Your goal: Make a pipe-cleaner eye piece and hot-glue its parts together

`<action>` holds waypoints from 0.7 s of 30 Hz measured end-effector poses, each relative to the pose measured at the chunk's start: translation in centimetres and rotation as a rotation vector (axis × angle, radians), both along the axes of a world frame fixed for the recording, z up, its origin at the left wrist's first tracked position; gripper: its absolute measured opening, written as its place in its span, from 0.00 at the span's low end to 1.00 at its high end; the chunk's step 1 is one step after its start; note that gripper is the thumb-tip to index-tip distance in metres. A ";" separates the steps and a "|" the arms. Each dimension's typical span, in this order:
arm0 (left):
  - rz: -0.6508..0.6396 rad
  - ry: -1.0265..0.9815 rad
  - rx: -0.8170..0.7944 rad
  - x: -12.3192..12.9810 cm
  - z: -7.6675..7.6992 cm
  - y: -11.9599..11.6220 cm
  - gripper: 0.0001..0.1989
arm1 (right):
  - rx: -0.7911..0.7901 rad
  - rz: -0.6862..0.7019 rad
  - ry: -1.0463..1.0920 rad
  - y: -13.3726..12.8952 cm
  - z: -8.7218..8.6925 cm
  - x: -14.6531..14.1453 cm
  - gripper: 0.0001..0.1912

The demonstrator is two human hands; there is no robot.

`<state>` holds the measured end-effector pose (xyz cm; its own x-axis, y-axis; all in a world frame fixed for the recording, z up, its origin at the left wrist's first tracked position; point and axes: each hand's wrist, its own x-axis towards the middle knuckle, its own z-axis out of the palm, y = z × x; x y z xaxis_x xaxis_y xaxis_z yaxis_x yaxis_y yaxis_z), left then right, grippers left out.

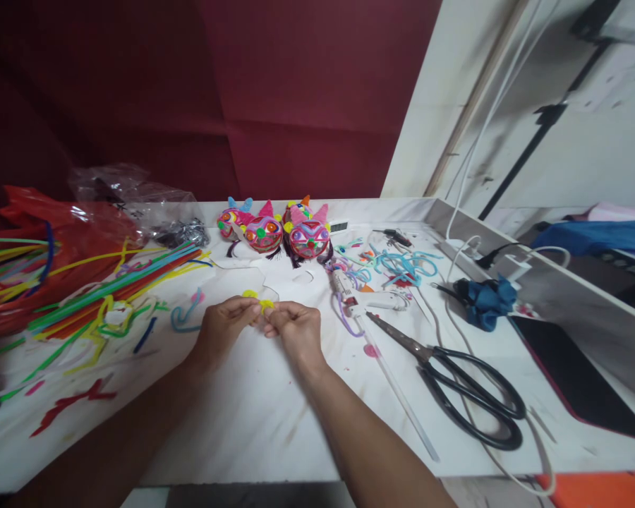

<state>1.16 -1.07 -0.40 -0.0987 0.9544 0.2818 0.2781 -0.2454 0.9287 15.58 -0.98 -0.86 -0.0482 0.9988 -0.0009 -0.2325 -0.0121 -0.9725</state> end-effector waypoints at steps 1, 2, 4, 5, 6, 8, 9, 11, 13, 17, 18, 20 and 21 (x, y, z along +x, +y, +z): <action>0.008 0.054 0.030 -0.1 0.1 0.0 0.08 | 0.026 0.016 -0.047 0.1 -0.1 0.1 0.13; 0.019 0.118 0.068 -0.3 0.2 0.0 0.08 | 0.079 0.018 -0.112 0.2 -0.2 0.2 0.13; 0.034 0.266 0.163 -0.5 0.4 -0.1 0.08 | 0.254 -0.025 -0.280 0.5 -0.4 0.5 0.11; 0.035 0.338 0.210 -0.6 0.4 -0.1 0.08 | 0.358 -0.051 -0.366 0.5 -0.4 0.7 0.09; 0.029 0.399 0.255 -0.7 0.3 -0.2 0.08 | 0.454 -0.067 -0.442 0.6 -0.4 0.8 0.08; -0.004 0.479 0.333 -0.8 0.2 -0.2 0.09 | 0.576 -0.061 -0.551 0.6 -0.4 1.1 0.08; -0.027 0.502 0.364 -0.8 0.2 -0.2 0.09 | 0.596 -0.050 -0.585 0.5 -0.3 1.2 0.09; -0.068 0.541 0.409 -0.9 0.1 -0.1 0.11 | 0.587 -0.048 -0.623 0.5 -0.3 1.3 0.10; -0.080 0.585 0.442 -1.0 0.1 -0.1 0.12 | 0.552 -0.063 -0.626 0.4 -0.2 1.3 0.10; -0.050 0.614 0.467 -1.0 -0.1 -0.1 0.13 | 0.496 -0.089 -0.582 0.4 -0.1 1.2 0.09; -0.039 0.605 0.458 -1.0 -0.2 -0.2 0.12 | 0.483 -0.093 -0.567 0.3 -0.1 1.1 0.09; -0.004 0.584 0.432 -0.8 -0.4 -0.3 0.12 | 0.450 -0.102 -0.532 0.3 -0.1 1.0 0.09; 0.016 0.572 0.415 -0.7 -0.4 -0.3 0.11 | 0.429 -0.108 -0.510 0.2 -0.1 0.9 0.08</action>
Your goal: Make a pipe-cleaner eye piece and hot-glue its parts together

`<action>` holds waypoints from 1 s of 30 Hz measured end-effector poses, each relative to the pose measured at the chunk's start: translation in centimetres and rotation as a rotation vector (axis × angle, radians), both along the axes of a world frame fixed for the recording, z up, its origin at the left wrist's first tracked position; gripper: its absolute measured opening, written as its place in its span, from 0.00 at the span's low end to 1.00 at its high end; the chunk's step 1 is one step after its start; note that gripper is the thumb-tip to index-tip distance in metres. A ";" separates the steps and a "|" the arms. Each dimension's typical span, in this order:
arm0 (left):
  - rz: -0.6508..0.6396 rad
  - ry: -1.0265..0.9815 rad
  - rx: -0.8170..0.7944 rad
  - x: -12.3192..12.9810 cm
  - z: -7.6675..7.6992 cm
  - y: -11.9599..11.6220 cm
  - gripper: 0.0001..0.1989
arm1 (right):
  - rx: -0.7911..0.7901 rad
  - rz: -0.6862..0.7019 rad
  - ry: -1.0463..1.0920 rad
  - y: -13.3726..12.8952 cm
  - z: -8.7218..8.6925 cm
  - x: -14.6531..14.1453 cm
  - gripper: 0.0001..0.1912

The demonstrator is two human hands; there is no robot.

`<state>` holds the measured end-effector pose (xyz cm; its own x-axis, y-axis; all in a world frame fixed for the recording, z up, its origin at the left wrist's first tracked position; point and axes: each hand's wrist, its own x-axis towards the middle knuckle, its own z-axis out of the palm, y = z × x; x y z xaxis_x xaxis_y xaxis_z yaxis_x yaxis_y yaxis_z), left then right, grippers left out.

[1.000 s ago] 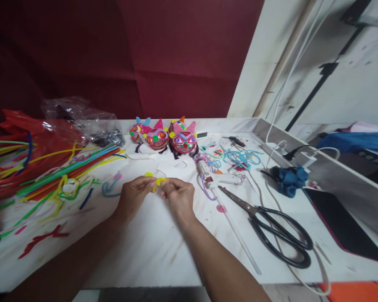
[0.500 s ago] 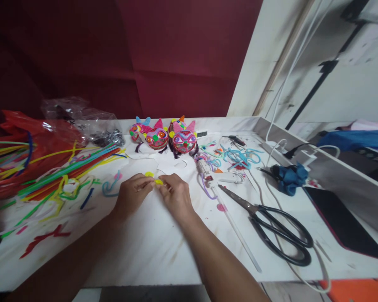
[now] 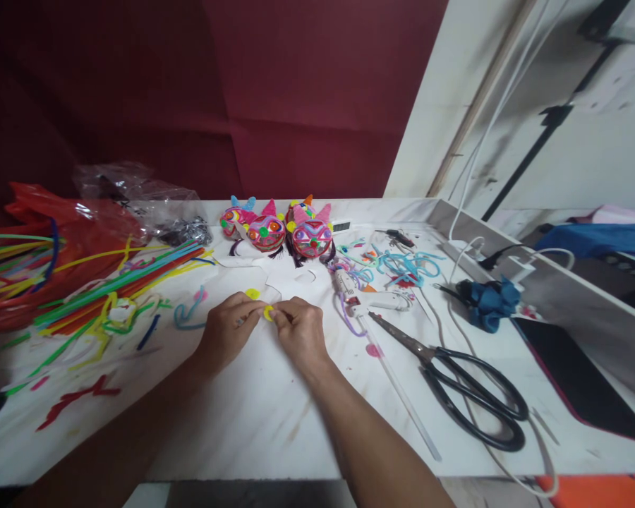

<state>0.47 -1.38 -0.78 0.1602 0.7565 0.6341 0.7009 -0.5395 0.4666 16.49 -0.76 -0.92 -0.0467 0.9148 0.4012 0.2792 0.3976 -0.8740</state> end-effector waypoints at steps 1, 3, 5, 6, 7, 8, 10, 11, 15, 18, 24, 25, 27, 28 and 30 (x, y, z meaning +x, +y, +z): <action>0.021 -0.020 -0.016 0.1 0.0 0.0 0.11 | -0.018 -0.006 0.026 0.0 0.0 -0.1 0.08; 0.059 -0.077 -0.065 0.4 0.0 -0.1 0.10 | -0.053 -0.016 0.081 -0.2 -0.1 -0.3 0.07; 0.088 -0.168 -0.140 0.7 0.0 -0.1 0.10 | -0.081 -0.019 0.134 -0.3 -0.2 -0.5 0.07; 0.094 -0.227 -0.183 0.8 0.0 0.0 0.10 | -0.091 -0.018 0.159 -0.3 -0.2 -0.6 0.07; 0.092 -0.289 -0.229 0.9 -0.1 0.1 0.10 | -0.100 -0.017 0.180 -0.3 -0.3 -0.7 0.08; 0.081 -0.347 -0.278 0.9 -0.1 0.1 0.10 | -0.106 -0.017 0.197 -0.3 -0.4 -0.7 0.08; 0.047 -0.432 -0.367 1.0 -0.2 0.3 0.10 | -0.115 -0.020 0.218 -0.2 -0.6 -0.7 0.08; 0.032 -0.451 -0.394 0.9 -0.3 0.3 0.10 | -0.117 -0.025 0.221 -0.2 -0.6 -0.6 0.08; 0.035 -0.418 -0.344 0.8 -0.2 0.3 0.09 | -0.106 -0.053 0.212 0.1 -0.9 -0.4 0.08; 0.053 -0.378 -0.303 0.8 -0.1 0.3 0.09 | -0.099 -0.066 0.203 0.1 -1.0 -0.5 0.09; 0.071 -0.543 -0.406 1.3 -0.4 0.2 0.09 | -0.092 -0.070 0.253 -0.2 -0.9 -0.8 0.09; 0.067 -0.582 -0.432 1.4 -0.4 0.2 0.10 | -0.096 -0.071 0.269 -0.2 -0.8 -0.8 0.09; 0.057 -0.641 -0.461 1.6 -0.4 0.2 0.10 | -0.109 -0.079 0.295 -0.1 -0.8 -0.9 0.09; 0.054 -0.657 -0.463 1.7 -0.4 0.1 0.10 | -0.117 -0.085 0.308 -0.1 -0.8 -0.9 0.09; 0.044 -0.667 -0.458 1.8 -0.3 0.0 0.11 | -0.130 -0.098 0.336 -0.1 -0.7 -0.9 0.09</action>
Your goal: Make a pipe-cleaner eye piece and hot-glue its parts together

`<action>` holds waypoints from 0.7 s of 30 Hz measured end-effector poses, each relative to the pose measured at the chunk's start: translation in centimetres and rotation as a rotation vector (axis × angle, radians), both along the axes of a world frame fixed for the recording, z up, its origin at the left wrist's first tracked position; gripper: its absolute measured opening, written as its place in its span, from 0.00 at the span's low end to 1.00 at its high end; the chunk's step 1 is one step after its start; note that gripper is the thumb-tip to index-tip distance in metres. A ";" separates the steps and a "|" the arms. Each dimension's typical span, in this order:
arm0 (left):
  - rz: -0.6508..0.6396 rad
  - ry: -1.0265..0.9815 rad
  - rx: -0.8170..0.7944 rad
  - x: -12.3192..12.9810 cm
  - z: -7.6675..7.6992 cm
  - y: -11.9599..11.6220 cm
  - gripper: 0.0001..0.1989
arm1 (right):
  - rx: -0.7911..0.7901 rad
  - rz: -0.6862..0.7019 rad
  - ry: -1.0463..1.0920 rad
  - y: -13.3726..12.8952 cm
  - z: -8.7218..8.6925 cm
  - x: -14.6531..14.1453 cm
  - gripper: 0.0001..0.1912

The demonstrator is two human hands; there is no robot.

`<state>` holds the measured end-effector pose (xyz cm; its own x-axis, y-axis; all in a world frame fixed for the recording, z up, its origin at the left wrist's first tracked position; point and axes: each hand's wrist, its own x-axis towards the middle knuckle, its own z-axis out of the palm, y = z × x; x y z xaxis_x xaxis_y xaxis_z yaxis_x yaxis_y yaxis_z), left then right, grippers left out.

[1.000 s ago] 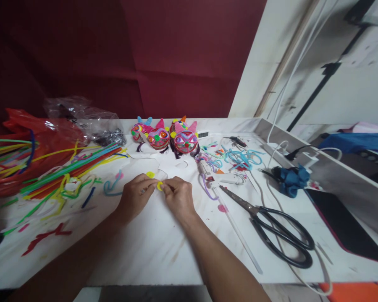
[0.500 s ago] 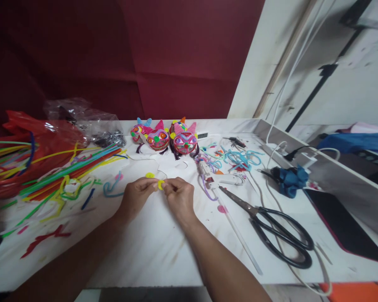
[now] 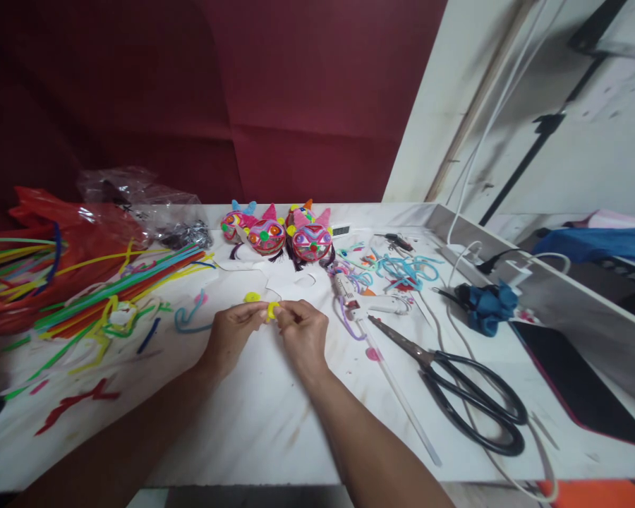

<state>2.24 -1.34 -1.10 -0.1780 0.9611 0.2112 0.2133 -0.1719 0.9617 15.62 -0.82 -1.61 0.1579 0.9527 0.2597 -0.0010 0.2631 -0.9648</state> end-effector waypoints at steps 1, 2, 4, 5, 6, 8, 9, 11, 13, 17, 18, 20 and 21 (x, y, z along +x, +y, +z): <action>-0.004 -0.001 0.004 0.0 0.0 0.0 0.11 | -0.004 -0.005 0.014 0.0 0.0 0.0 0.09; -0.009 0.000 0.004 0.0 0.0 -0.1 0.12 | -0.008 -0.009 0.027 0.0 0.1 0.0 0.10; -0.008 0.004 -0.001 0.0 0.0 -0.1 0.12 | -0.014 -0.009 0.042 0.0 0.0 -0.1 0.10; -0.002 0.011 -0.006 0.0 0.0 0.0 0.12 | -0.019 -0.005 0.044 0.0 0.0 -0.1 0.10; 0.006 0.022 -0.010 0.0 0.0 0.0 0.11 | -0.028 0.002 0.044 0.1 -0.1 -0.1 0.10; 0.018 0.075 0.013 -0.2 -0.1 0.1 0.10 | -0.045 0.028 0.032 0.1 -0.3 -0.1 0.11; 0.026 0.126 0.052 -0.4 -0.1 0.2 0.08 | -0.044 0.048 0.011 0.2 -0.4 0.0 0.11; 0.038 0.273 0.186 -0.7 0.0 0.3 0.07 | 0.011 0.074 -0.091 0.3 -0.5 0.2 0.09; 0.034 0.441 0.357 -1.1 0.1 0.4 0.07 | 0.127 0.074 -0.252 0.4 -0.5 0.4 0.08; -0.008 0.676 0.644 -1.6 0.0 0.2 0.10 | 0.315 0.066 -0.546 0.4 -0.5 0.8 0.08; -0.015 0.710 0.688 -1.7 -0.1 0.2 0.10 | 0.336 0.069 -0.591 0.3 -0.5 0.8 0.09; -0.014 0.744 0.727 -1.8 -0.4 0.3 0.11 | 0.357 0.067 -0.627 0.2 -0.5 0.8 0.11; -0.008 0.741 0.727 -1.9 -0.4 0.3 0.11 | 0.356 0.065 -0.612 0.2 -0.5 0.8 0.11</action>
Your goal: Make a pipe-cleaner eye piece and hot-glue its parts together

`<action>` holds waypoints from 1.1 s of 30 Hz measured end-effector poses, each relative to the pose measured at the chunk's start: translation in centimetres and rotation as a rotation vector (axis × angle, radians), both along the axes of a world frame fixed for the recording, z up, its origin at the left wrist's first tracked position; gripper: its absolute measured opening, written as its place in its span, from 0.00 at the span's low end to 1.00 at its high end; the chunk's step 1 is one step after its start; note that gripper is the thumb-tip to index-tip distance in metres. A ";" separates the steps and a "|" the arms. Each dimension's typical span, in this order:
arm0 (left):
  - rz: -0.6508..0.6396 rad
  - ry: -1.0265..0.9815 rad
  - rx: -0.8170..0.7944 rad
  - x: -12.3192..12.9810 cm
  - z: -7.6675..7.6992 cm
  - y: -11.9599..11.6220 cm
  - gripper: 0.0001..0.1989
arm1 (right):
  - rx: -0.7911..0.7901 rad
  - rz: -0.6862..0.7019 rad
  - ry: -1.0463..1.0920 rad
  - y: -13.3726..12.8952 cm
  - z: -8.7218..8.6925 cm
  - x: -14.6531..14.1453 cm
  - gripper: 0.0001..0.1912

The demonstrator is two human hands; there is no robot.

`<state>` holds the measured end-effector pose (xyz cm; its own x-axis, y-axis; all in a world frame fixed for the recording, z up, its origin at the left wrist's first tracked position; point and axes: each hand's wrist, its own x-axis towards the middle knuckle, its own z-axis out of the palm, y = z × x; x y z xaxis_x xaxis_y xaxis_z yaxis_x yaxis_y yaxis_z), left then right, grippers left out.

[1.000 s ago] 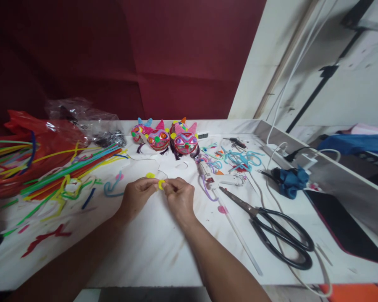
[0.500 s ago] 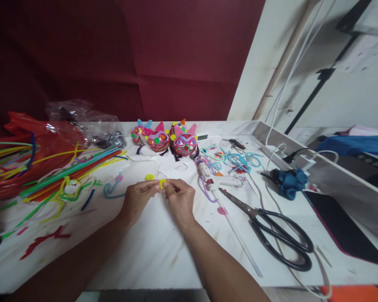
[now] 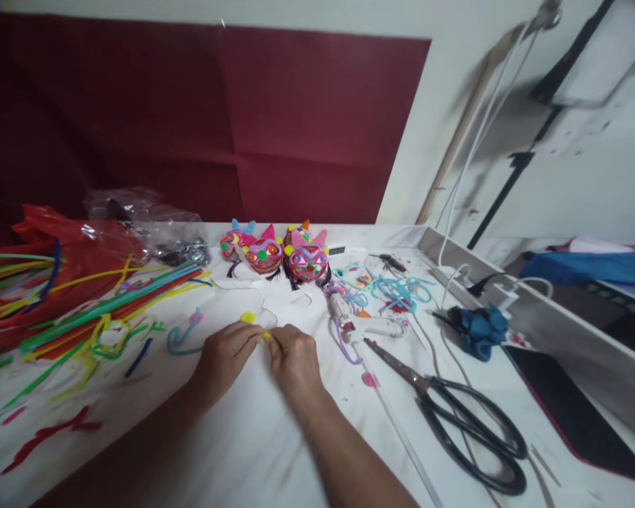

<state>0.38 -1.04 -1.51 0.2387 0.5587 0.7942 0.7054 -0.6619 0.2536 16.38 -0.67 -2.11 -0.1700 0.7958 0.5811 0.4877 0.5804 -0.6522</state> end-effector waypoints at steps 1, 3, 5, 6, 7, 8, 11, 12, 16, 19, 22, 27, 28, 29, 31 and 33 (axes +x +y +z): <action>0.004 -0.017 0.010 0.0 0.0 0.1 0.10 | -0.009 -0.003 0.029 0.0 0.0 -0.1 0.11; 0.003 -0.059 -0.002 -0.1 0.2 0.2 0.10 | -0.027 -0.007 0.098 0.0 0.0 -0.2 0.10; -0.007 -0.096 -0.029 -0.1 0.4 0.2 0.11 | -0.050 -0.008 0.146 0.0 0.1 -0.4 0.10; -0.011 -0.109 -0.041 -0.1 0.5 0.2 0.11 | -0.062 -0.008 0.159 0.1 0.1 -0.5 0.10; -0.012 -0.118 -0.043 -0.1 0.6 0.2 0.11 | -0.075 -0.008 0.169 0.1 0.1 -0.6 0.11; -0.010 -0.122 -0.039 -0.1 0.6 0.2 0.11 | -0.086 -0.010 0.176 0.1 0.1 -0.7 0.11; 0.002 -0.123 -0.017 -0.1 0.3 0.1 0.11 | -0.112 -0.014 0.208 0.0 0.2 -0.8 0.11; 0.007 -0.128 -0.010 0.0 0.2 0.1 0.11 | -0.119 -0.014 0.222 -0.1 0.2 -0.8 0.10; 0.029 -0.177 -0.039 0.5 0.2 -0.2 0.10 | -0.148 -0.013 0.274 -0.3 0.4 -0.9 0.11; 0.049 -0.239 -0.140 0.7 0.3 -0.3 0.10 | -0.174 -0.019 0.301 -0.3 0.6 -0.9 0.11; 0.042 -0.309 -0.256 0.6 0.3 -0.1 0.10 | -0.191 -0.024 0.313 -0.3 0.6 -0.8 0.12; 0.017 -0.348 -0.270 0.3 0.1 0.2 0.10 | -0.214 -0.009 0.346 -0.2 0.6 -0.9 0.11; 0.017 -0.342 -0.252 0.3 0.0 0.2 0.09 | -0.216 -0.007 0.349 -0.2 0.6 -0.9 0.12; 0.017 -0.335 -0.228 0.4 0.0 0.2 0.09 | -0.217 -0.006 0.350 -0.2 0.6 -0.9 0.12; 0.018 -0.321 -0.176 0.4 -0.1 0.2 0.09 | -0.215 -0.011 0.352 -0.2 0.7 -0.9 0.12; 0.023 -0.310 -0.137 0.5 -0.1 0.1 0.09 | -0.205 -0.016 0.350 -0.2 0.8 -0.9 0.12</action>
